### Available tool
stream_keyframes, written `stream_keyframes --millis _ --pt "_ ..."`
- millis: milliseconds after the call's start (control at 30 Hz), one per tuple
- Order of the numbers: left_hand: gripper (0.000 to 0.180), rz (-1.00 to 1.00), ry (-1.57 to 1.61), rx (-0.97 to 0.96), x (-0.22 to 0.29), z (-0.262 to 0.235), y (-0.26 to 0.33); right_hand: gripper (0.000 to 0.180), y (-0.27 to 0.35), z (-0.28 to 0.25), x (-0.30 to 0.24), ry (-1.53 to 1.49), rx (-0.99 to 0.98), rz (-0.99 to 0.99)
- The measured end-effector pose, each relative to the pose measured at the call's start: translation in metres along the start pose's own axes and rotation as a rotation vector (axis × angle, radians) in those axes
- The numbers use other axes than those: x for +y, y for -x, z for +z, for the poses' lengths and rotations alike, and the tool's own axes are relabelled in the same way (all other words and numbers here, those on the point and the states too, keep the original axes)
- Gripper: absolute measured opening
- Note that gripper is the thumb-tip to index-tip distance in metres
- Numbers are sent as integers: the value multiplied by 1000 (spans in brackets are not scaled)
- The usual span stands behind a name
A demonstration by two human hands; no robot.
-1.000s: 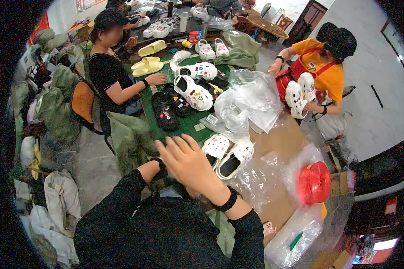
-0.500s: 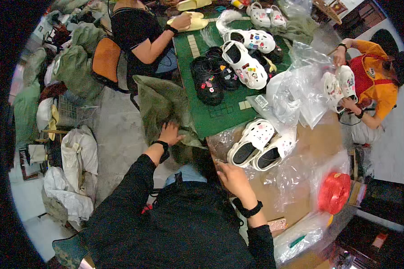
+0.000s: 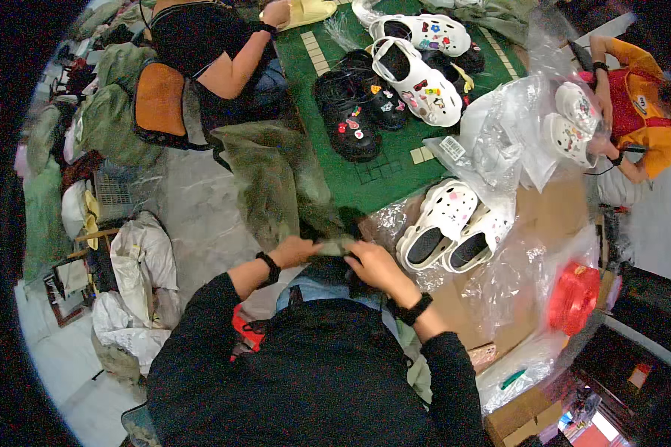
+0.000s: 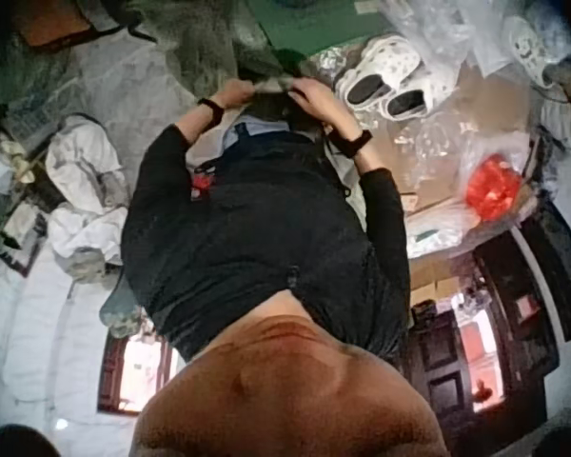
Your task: Packing decorative clogs into individual plastic bags and then placing them into large green sacks.
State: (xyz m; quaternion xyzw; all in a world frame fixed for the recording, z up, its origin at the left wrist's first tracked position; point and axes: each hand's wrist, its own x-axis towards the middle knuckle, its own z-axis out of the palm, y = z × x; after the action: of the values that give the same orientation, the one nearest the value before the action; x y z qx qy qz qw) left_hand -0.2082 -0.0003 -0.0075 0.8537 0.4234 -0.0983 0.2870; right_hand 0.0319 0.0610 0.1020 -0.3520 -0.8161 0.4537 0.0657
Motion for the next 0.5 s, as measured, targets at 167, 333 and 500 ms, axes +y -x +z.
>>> stream_keyframes --millis 167,333,500 --pt "45 9 43 27 29 2 54 22 -82 47 -19 -87 15 -191" --pt "54 -443 137 -73 53 -17 79 31 -83 162 43 95 -563 170" --pt "93 -833 89 -320 24 32 131 52 -19 177 59 290 -645 281"
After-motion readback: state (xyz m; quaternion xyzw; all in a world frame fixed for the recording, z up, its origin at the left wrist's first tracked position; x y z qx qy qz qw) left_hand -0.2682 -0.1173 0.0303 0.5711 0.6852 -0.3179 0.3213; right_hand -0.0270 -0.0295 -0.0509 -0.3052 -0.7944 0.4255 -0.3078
